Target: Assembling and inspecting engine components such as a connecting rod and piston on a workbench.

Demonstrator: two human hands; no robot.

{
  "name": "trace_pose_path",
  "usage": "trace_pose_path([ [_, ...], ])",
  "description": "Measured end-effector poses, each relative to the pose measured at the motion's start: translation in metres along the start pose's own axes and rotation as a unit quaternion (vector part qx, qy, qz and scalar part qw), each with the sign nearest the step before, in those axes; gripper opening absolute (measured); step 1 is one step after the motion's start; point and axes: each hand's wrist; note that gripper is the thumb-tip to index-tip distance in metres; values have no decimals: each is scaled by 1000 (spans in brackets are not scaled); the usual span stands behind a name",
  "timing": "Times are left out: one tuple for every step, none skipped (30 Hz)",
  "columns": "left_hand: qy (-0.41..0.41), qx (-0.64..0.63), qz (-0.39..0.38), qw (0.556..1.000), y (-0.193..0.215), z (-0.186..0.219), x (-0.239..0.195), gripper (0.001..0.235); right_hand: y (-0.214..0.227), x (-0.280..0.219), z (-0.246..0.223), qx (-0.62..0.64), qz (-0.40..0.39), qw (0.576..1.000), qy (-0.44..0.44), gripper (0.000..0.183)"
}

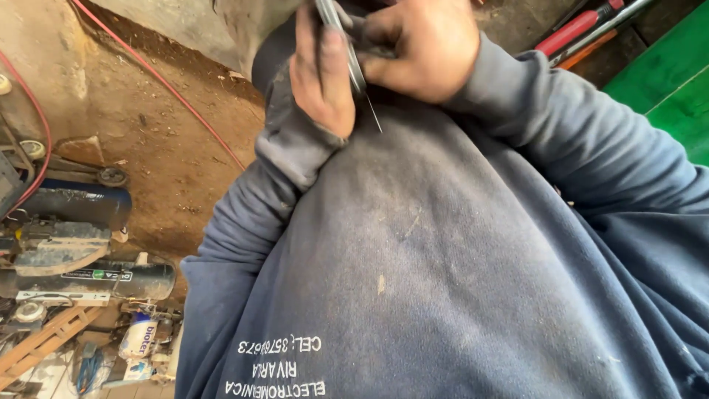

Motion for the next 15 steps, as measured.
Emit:
trace_pose_path([
  [-2, 1, -1, 1000, 1, 8, 4, 47, 2, 2, 2, 0, 2, 1000, 1, 13],
  [-14, -18, -24, 999, 2, 15, 8, 44, 4, 3, 5, 216, -99, 955, -175, 15],
  [-22, -37, -47, 998, 4, 23, 9, 42, 4, 4, 5, 416, -197, 822, -334, 17],
  [-20, -37, -48, 998, 2, 20, 6, 42, 2, 0, 4, 417, -198, 821, -335, 17],
  [1, -21, -48, 999, 0, 18, 6, 40, 1, -1, 5, 377, -186, 839, -345, 22],
  [23, -6, -49, 999, -2, 16, 7, 39, 1, -2, 5, 335, -173, 856, -354, 29],
  [22, -6, -51, 998, -4, 10, 5, 39, 0, -5, 5, 336, -172, 856, -355, 29],
  [32, 16, -32, 999, -6, 4, 3, 42, -2, -9, 6, 238, -99, 936, -242, 22],
  [41, 39, -13, 998, -8, -2, 2, 45, -4, -11, 7, 132, -23, 984, -119, 16],
  [40, 40, -16, 998, -8, -7, -1, 45, -5, -13, 7, 132, -20, 984, -120, 16],
  [39, 61, -5, 997, -7, -11, -9, 47, -7, -17, 5, 77, -1, 994, -71, 18],
  [39, 83, 5, 996, -5, -14, -16, 48, -10, -20, 2, 22, 18, 999, -22, 20],
  [31, 86, 11, 996, -8, -14, -10, 48, -6, -12, 7, 21, 22, 999, -13, 20],
  [-14, 110, 33, 993, -12, -15, -3, 46, -3, -5, 12, 92, -37, 989, -111, 26],
  [-47, 138, 44, 988, -13, -15, -10, 44, -8, -7, 11, 177, -99, 955, -215, 33],
])
Point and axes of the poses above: each hand's wrist, its own x-axis towards the middle knuckle, its own y-axis out of the back of the hand, z = x × y, and after that the axes turned 5 degrees about x, right-handed
